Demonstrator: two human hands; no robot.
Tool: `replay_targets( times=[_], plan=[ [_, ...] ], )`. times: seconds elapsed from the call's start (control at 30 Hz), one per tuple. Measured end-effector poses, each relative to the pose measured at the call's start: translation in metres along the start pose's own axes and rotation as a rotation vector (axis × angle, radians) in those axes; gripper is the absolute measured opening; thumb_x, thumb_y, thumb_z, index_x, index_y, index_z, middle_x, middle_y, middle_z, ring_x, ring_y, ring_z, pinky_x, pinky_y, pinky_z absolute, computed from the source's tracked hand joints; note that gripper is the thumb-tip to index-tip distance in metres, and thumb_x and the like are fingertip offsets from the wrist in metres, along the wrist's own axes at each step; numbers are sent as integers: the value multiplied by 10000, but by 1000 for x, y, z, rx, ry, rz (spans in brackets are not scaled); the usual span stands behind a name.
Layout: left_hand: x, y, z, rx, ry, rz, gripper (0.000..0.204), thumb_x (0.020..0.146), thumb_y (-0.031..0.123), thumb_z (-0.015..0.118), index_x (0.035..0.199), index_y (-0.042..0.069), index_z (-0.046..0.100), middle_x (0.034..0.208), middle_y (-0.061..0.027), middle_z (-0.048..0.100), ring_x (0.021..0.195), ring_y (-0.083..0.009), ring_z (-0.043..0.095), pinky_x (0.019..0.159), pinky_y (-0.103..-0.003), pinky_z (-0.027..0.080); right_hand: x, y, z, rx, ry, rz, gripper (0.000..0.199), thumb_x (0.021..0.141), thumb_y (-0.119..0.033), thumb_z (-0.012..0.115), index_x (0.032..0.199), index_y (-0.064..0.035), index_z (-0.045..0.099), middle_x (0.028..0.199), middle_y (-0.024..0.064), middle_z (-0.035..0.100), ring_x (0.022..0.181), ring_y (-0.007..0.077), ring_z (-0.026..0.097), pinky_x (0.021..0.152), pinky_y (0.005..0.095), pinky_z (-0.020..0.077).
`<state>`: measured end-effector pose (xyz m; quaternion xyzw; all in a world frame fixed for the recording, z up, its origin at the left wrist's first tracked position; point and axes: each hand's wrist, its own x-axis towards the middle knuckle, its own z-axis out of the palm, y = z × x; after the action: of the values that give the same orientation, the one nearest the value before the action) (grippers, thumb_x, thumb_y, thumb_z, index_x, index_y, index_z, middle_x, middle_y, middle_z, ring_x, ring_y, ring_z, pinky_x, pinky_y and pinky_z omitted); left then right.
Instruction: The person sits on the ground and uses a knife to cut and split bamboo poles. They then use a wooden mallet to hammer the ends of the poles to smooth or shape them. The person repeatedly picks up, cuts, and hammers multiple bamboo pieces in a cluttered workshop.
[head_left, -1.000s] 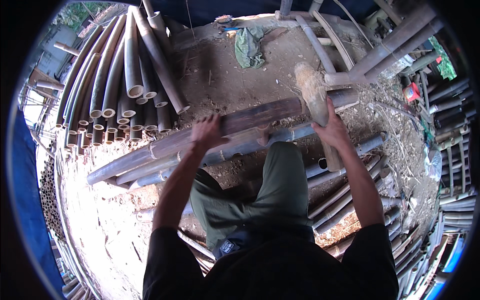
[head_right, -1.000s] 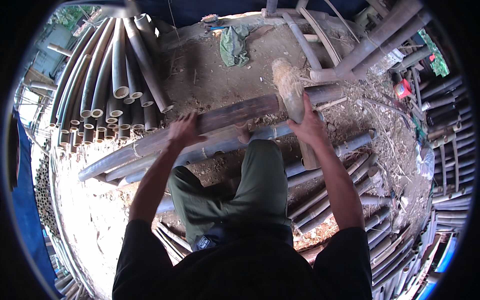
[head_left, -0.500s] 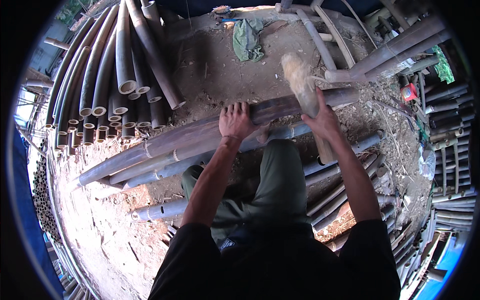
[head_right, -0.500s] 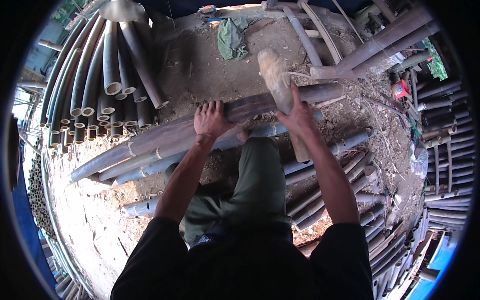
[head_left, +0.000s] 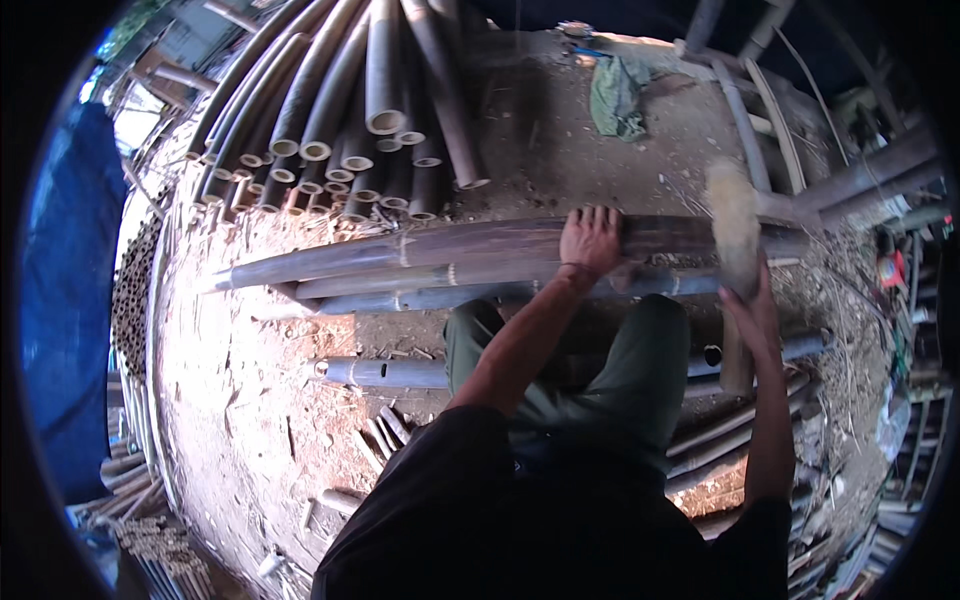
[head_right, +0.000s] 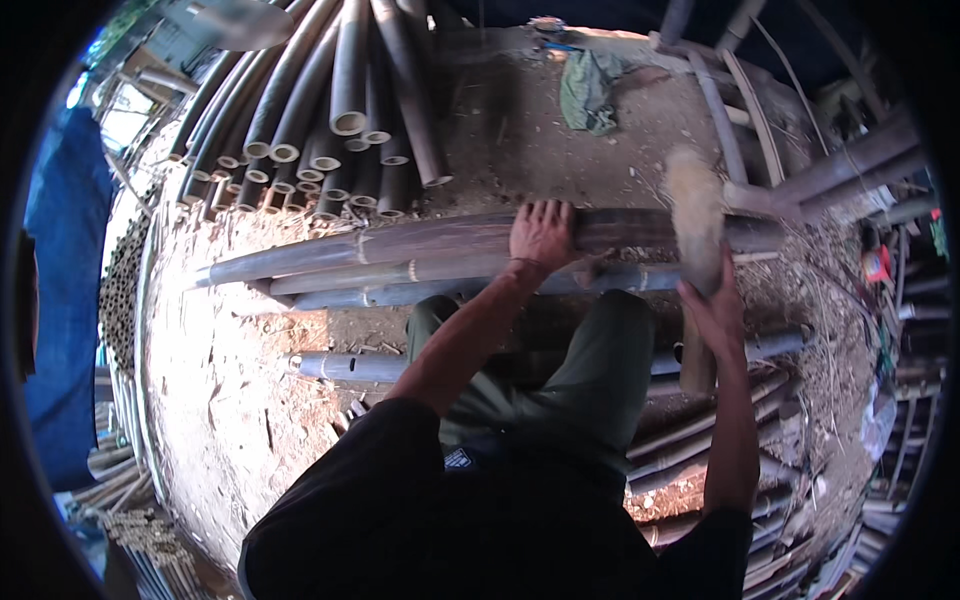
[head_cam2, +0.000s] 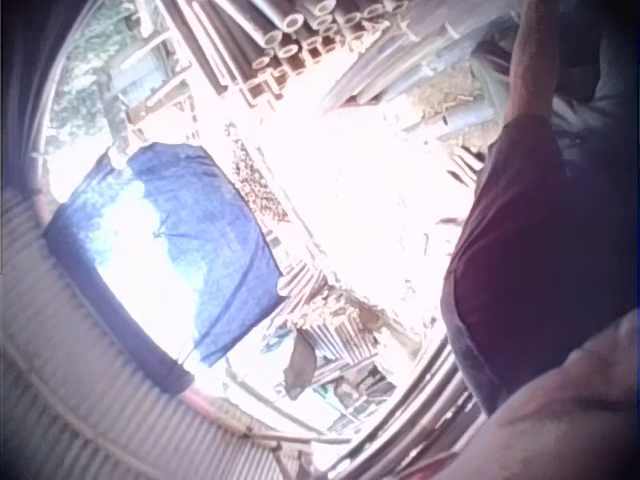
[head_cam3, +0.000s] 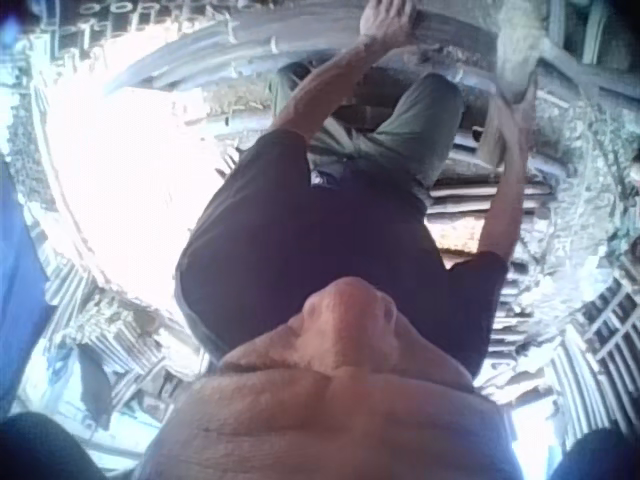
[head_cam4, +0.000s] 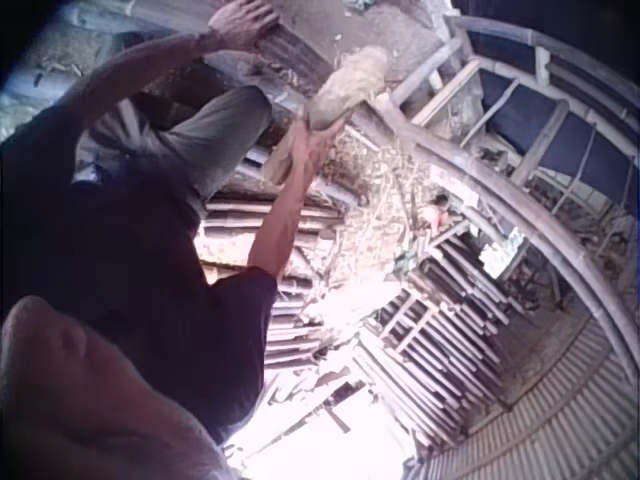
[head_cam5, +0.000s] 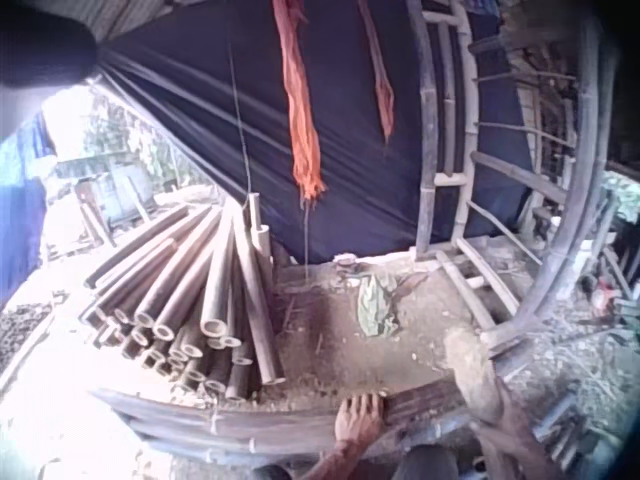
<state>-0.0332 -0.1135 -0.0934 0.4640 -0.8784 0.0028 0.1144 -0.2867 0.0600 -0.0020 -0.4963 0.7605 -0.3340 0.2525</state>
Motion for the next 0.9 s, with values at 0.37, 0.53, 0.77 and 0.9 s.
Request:
replay_targets(
  times=[0.37, 0.53, 0.77, 0.9],
  plan=[
    [10, -64, -51, 48, -338, 94, 783, 622, 243, 747, 1338, 147, 444, 1251, -181, 590, 1151, -363, 585, 919, -474, 499, -323, 186, 11, -32, 673, 416, 965, 811, -262, 759, 1518, 8, 159, 1431, 309, 400, 1281, 457, 444, 1038, 487, 401],
    [40, -1, -69, 18, -468, 121, 805, 575, 290, 794, 1304, 139, 487, 1115, -176, 668, 1023, -379, 649, 885, -478, 520, -443, 215, 72, -57, 705, 879, 956, 814, -267, 758, 1514, 10, 169, 1425, 308, 406, 1270, 459, 449, 1032, 490, 404],
    [82, 49, 8, 12, -531, 138, 819, 555, 320, 820, 1296, 155, 512, 1112, -152, 683, 1039, -348, 656, 879, -468, 530, -490, 228, 125, -76, 620, 1126, 943, 816, -276, 756, 1508, 14, 184, 1417, 307, 415, 1256, 462, 457, 1023, 494, 408],
    [104, 90, 38, -71, -566, 265, 799, 560, 350, 818, 1281, 158, 532, 1104, -153, 687, 1016, -330, 667, 870, -453, 536, -489, 240, 123, -139, 599, 1177, 936, 818, -281, 754, 1505, 16, 192, 1412, 306, 420, 1247, 464, 461, 1018, 496, 411]
  ],
)
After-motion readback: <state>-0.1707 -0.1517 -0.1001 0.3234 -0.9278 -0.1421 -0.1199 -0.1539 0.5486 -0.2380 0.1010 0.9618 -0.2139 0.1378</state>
